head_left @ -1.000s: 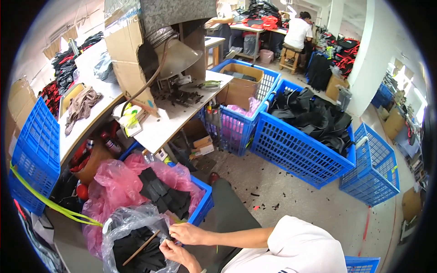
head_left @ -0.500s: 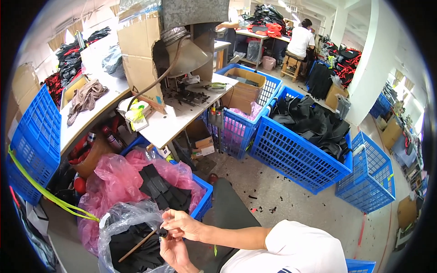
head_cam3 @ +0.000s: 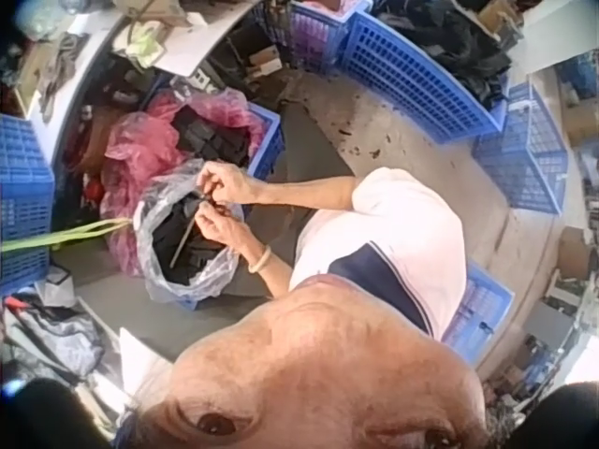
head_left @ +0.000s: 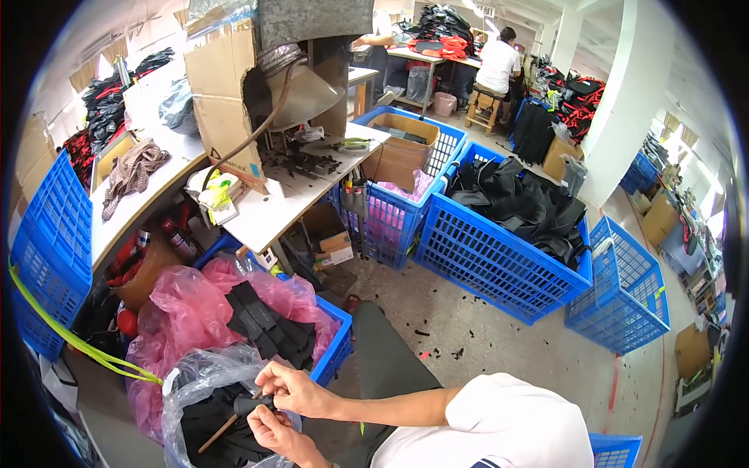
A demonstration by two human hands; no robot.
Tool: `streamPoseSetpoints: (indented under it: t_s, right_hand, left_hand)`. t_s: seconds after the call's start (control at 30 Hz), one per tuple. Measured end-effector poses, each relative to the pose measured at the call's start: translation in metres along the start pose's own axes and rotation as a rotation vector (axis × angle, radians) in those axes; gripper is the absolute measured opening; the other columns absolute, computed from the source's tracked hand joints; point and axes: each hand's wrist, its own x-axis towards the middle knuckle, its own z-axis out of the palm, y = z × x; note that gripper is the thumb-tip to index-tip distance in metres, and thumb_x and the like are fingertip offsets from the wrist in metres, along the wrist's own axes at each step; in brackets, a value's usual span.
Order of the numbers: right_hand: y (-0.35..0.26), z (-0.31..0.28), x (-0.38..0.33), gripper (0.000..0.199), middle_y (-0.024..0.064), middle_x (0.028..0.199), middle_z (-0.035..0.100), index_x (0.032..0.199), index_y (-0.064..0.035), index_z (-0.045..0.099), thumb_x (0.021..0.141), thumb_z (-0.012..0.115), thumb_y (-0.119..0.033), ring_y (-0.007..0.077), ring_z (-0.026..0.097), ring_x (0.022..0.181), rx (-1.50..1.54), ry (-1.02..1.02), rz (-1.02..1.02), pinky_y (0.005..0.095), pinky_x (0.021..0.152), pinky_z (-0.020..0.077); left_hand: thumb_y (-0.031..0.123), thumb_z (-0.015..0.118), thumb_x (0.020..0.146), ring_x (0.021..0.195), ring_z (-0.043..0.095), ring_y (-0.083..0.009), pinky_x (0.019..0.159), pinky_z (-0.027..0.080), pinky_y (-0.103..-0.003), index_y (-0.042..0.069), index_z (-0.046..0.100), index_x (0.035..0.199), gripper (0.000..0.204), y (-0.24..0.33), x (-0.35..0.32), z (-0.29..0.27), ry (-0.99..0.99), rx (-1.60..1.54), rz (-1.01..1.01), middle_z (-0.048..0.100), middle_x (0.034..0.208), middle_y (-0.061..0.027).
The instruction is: Inspecting and cleaning black industrial foam or rubber strips using a wooden stick.
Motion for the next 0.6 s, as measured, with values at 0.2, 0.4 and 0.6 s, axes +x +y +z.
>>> streamPoseSetpoints:
  t_s: [0.2, 0.4, 0.6]
  right_hand:
    - [0.016, -0.003, 0.005, 0.04, 0.0095, 0.091, 0.055, 0.113, 0.0, 0.039, 0.076, 0.053, 0.007, 0.0083, 0.05, 0.064, 0.712, -0.083, 0.441, 0.0191, 0.052, 0.0397]
    - [0.014, -0.004, 0.006, 0.032, 0.0088, 0.094, 0.055, 0.109, -0.0021, 0.046, 0.079, 0.052, 0.006, 0.0149, 0.057, 0.083, -0.111, -0.056, -0.098, 0.024, 0.07, 0.0458]
    - [0.008, -0.007, 0.005, 0.031, 0.0073, 0.1, 0.054, 0.104, -0.0029, 0.047, 0.076, 0.057, 0.004, 0.0077, 0.05, 0.062, 0.847, -0.115, 0.394, 0.0204, 0.048, 0.0368]
  left_hand:
    - [0.024, 0.053, 0.094, 0.045, 0.03, -0.0004, 0.04, 0.023, -0.016, 0.011, 0.046, 0.071, 0.028, 0.006, 0.012, -0.009, -0.109, -0.185, -0.183, 0.039, 0.056, 0.0059]
    - [0.016, 0.056, 0.092, 0.046, 0.035, -0.0016, 0.041, 0.028, -0.016, 0.006, 0.047, 0.079, 0.019, 0.005, 0.012, -0.012, -0.177, 0.047, -0.071, 0.043, 0.059, 0.0032]
    - [0.019, 0.055, 0.093, 0.047, 0.036, -0.0007, 0.041, 0.024, -0.015, 0.007, 0.044, 0.079, 0.021, 0.009, 0.012, -0.012, -0.204, -0.009, -0.036, 0.045, 0.061, 0.0031]
